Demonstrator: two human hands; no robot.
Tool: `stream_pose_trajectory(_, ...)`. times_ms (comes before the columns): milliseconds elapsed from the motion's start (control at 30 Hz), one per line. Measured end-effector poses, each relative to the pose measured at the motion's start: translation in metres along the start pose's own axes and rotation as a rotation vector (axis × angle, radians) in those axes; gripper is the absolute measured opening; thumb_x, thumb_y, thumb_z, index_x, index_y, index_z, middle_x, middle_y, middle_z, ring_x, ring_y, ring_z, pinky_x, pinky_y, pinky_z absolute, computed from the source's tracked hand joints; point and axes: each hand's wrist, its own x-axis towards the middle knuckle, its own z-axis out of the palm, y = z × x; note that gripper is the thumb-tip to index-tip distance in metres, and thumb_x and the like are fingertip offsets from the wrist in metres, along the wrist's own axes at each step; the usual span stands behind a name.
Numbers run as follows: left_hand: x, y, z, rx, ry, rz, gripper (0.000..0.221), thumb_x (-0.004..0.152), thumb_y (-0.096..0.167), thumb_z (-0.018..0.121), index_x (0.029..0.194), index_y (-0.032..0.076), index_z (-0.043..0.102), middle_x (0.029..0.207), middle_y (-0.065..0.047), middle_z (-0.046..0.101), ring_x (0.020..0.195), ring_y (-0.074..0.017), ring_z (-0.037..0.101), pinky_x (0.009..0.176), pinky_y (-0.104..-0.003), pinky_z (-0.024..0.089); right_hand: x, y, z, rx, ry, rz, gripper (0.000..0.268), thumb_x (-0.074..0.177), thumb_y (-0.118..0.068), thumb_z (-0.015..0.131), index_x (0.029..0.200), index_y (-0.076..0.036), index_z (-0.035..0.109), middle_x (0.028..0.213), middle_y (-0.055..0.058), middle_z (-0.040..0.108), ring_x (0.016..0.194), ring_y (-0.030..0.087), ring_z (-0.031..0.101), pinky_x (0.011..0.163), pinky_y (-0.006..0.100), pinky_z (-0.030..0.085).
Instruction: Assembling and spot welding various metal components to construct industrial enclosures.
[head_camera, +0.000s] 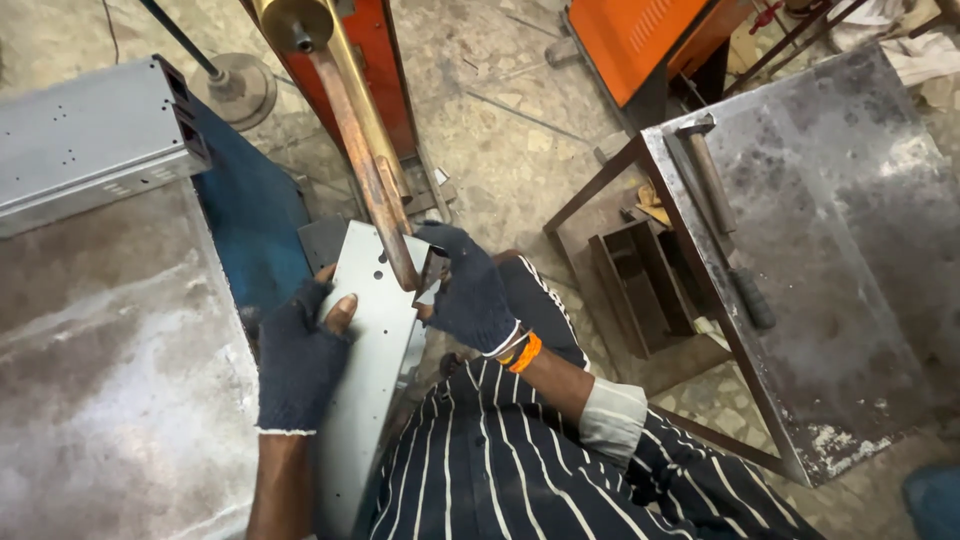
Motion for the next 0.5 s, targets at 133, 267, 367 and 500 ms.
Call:
stream_pose_trajectory(133,0.013,0.021,-0.008,-0.018,-0.066,-0.158,0.046,0.092,0.022,0.067,0.134,0.003,0.065,0.109,-0.015,0.077,0.094,-0.0169,0.070,0.086,-0.033,0.053,-0.003,0.003,0.006,0.124,0.054,-0.044,0.082,0.073,-0.037,0.089,0.138,-0.003,0.054,0.130,0.015,0.065,0.122,0.028,0.067,0.106,0.038,0.054)
stream_pose_trajectory(267,0.014,0.013,-0.010,0.002,-0.107,-0.130,0.045,0.092,0.021,0.066,0.134,0.003,0.066,0.106,-0.014,0.078,0.093,-0.0168,0.071,0.085,-0.032,0.053,-0.007,-0.002,0.010,0.038,0.102,0.020,0.076,0.071,-0.026,0.090,0.135,-0.004,0.056,0.128,0.013,0.067,0.119,0.026,0.069,0.103,0.037,0.056)
stream_pose_trajectory(367,0.018,0.005,-0.010,-0.002,-0.105,-0.087,0.045,0.091,0.020,0.067,0.133,0.003,0.066,0.108,-0.015,0.078,0.095,-0.0165,0.071,0.086,-0.032,0.053,-0.007,-0.005,0.009,0.026,0.119,0.002,0.076,0.068,-0.020,0.091,0.134,-0.004,0.057,0.128,0.014,0.067,0.120,0.026,0.068,0.104,0.037,0.055)
stream_pose_trajectory(500,0.021,0.019,-0.013,0.039,-0.095,-0.131,0.045,0.089,0.019,0.068,0.131,0.005,0.068,0.102,-0.014,0.079,0.086,-0.0166,0.072,0.080,-0.033,0.055,0.001,-0.014,0.003,-0.081,0.124,-0.073,0.079,0.067,-0.016,0.089,0.136,-0.003,0.053,0.132,0.016,0.063,0.123,0.029,0.065,0.105,0.038,0.053)
